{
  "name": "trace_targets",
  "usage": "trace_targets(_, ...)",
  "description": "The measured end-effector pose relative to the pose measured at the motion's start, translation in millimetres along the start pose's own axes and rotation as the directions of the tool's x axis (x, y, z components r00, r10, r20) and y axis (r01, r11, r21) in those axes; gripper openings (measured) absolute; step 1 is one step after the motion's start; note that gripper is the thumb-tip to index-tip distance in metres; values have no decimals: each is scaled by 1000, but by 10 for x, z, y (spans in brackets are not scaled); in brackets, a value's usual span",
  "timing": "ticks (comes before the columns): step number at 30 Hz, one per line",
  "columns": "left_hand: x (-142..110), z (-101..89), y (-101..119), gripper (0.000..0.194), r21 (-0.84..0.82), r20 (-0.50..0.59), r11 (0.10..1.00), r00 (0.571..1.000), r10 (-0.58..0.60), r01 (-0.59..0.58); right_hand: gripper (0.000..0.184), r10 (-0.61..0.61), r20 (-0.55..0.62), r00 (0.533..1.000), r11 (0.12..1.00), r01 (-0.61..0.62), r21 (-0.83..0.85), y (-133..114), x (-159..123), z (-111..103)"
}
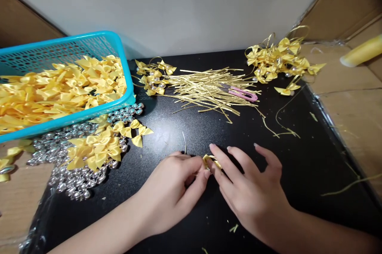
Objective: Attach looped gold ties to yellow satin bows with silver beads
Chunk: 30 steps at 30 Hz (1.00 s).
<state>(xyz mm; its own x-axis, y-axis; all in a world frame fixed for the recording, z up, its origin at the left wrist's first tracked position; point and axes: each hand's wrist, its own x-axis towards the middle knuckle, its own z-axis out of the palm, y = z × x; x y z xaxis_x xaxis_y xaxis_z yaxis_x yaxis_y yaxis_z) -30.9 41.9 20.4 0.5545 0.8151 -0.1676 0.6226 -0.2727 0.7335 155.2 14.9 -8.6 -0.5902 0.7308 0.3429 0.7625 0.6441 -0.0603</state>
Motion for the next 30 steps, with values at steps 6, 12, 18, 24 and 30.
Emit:
trace_targets(6, 3, 28, 41, 34, -229, -7, 971, 997, 75, -74, 31, 8, 0, 1000, 1000, -8, -12, -28, 23, -8)
trace_targets(12, -34, 82, -41, 36, -451, -73, 888, 995, 65, -91, 31, 4, -10, 1000, 999, -4, -50, -48, -16, 12)
trace_targets(18, -86, 151, -149, 40, -706, -44, 707, 995, -89, 32, 32, 1, 18, 1000, 998, 0, -55, -65, -23, -7)
trace_targets(24, -59, 152, -181, 41, -723, -42, 691, 997, -72, 19, 32, 11, 21, 1000, 1000, -11, -24, -59, 9, -24)
trace_targets(30, 9, 93, -220, 40, -625, -61, 780, 995, -83, 27, 19, 132, 41, 990, 967, -137, 216, 89, 104, -53)
